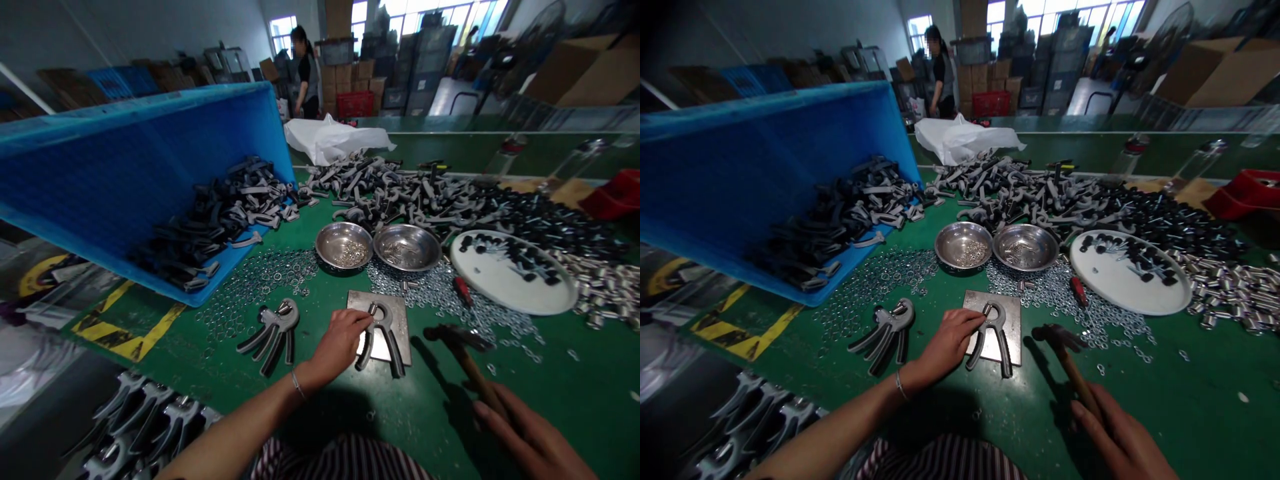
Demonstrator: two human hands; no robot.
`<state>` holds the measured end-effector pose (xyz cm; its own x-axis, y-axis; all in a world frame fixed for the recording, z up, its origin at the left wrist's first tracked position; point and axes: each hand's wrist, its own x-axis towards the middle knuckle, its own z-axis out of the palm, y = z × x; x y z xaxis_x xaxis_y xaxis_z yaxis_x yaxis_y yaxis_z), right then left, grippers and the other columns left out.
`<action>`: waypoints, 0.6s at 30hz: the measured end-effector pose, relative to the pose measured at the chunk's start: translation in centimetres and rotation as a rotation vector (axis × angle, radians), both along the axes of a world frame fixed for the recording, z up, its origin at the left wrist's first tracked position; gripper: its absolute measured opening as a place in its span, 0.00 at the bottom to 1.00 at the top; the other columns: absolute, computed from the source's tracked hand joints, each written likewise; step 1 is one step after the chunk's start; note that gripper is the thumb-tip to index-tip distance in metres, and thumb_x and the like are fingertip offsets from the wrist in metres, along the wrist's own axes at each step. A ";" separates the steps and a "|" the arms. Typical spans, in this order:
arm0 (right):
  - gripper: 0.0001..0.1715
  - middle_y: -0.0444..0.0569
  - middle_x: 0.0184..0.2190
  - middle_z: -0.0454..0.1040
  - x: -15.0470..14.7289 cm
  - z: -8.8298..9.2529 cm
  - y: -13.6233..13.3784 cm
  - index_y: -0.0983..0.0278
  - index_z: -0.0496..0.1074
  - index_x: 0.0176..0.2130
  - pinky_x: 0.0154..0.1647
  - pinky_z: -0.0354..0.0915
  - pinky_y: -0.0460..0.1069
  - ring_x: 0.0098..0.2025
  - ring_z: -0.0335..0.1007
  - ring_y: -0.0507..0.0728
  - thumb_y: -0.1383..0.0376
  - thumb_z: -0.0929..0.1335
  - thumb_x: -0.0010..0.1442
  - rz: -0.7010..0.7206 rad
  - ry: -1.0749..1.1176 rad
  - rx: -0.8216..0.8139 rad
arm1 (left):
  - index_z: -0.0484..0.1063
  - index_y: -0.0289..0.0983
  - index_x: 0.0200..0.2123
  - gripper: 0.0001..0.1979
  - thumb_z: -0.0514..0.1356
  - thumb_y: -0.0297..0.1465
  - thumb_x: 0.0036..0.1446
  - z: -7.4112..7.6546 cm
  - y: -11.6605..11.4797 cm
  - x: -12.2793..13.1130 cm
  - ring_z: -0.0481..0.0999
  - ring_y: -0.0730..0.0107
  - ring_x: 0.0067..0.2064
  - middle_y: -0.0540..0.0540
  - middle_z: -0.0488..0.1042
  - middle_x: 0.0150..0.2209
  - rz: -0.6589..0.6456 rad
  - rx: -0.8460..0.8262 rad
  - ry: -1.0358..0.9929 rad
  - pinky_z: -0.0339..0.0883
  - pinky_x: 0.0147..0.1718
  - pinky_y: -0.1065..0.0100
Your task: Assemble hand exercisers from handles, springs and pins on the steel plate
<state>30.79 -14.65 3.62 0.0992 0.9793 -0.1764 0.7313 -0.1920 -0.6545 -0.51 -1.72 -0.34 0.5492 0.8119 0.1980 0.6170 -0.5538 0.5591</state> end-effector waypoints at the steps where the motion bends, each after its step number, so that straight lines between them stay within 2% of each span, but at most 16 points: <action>1: 0.27 0.52 0.40 0.82 -1.0 0.8 0.8 0.60 0.74 0.49 0.36 0.76 0.51 0.39 0.80 0.64 0.45 0.63 0.62 0.053 0.029 -0.036 | 0.68 0.40 0.58 0.22 0.52 0.20 0.62 0.0 0.0 -0.1 0.66 0.61 0.57 0.44 0.72 0.55 0.008 -0.003 -0.011 0.57 0.57 0.58; 4: 0.24 0.50 0.36 0.81 -3.4 2.6 3.3 0.59 0.73 0.48 0.35 0.73 0.50 0.36 0.79 0.61 0.47 0.60 0.67 0.194 0.072 -0.083 | 0.68 0.38 0.56 0.18 0.55 0.24 0.63 0.0 0.2 -0.5 0.65 0.59 0.56 0.43 0.71 0.54 0.075 0.001 0.007 0.57 0.57 0.57; 7: 0.21 0.48 0.32 0.79 -5.1 3.5 5.5 0.58 0.72 0.44 0.34 0.71 0.50 0.34 0.77 0.59 0.48 0.58 0.69 0.305 0.085 -0.092 | 0.70 0.38 0.52 0.14 0.58 0.29 0.63 0.3 0.7 -0.7 0.66 0.57 0.53 0.43 0.72 0.50 0.105 -0.011 0.074 0.58 0.54 0.56; 11: 0.22 0.48 0.30 0.77 -6.5 3.5 7.2 0.59 0.69 0.41 0.34 0.68 0.51 0.31 0.75 0.59 0.48 0.56 0.70 0.335 0.020 -0.081 | 0.72 0.38 0.48 0.09 0.58 0.31 0.65 0.9 1.6 -0.9 0.66 0.58 0.50 0.44 0.72 0.46 0.070 -0.025 0.140 0.58 0.52 0.58; 13: 0.24 0.49 0.29 0.77 -6.7 3.2 7.7 0.60 0.69 0.39 0.35 0.68 0.52 0.32 0.75 0.60 0.47 0.56 0.69 0.355 -0.023 -0.130 | 0.72 0.38 0.46 0.09 0.58 0.32 0.65 1.3 1.9 -0.8 0.66 0.58 0.50 0.44 0.72 0.45 0.058 -0.031 0.178 0.58 0.52 0.58; 16: 0.24 0.48 0.31 0.77 -6.6 3.1 8.0 0.59 0.69 0.38 0.37 0.68 0.51 0.34 0.76 0.59 0.47 0.56 0.70 0.397 0.041 -0.194 | 0.72 0.36 0.45 0.08 0.57 0.32 0.66 1.8 2.2 -0.7 0.66 0.57 0.49 0.43 0.72 0.45 0.047 -0.045 0.247 0.58 0.52 0.57; 18: 0.24 0.47 0.31 0.77 -6.5 3.0 8.0 0.59 0.69 0.39 0.37 0.68 0.50 0.33 0.75 0.58 0.47 0.55 0.70 0.373 0.067 -0.154 | 0.72 0.36 0.43 0.07 0.57 0.32 0.66 2.1 2.2 -0.6 0.66 0.56 0.49 0.42 0.72 0.45 0.032 -0.042 0.285 0.58 0.53 0.56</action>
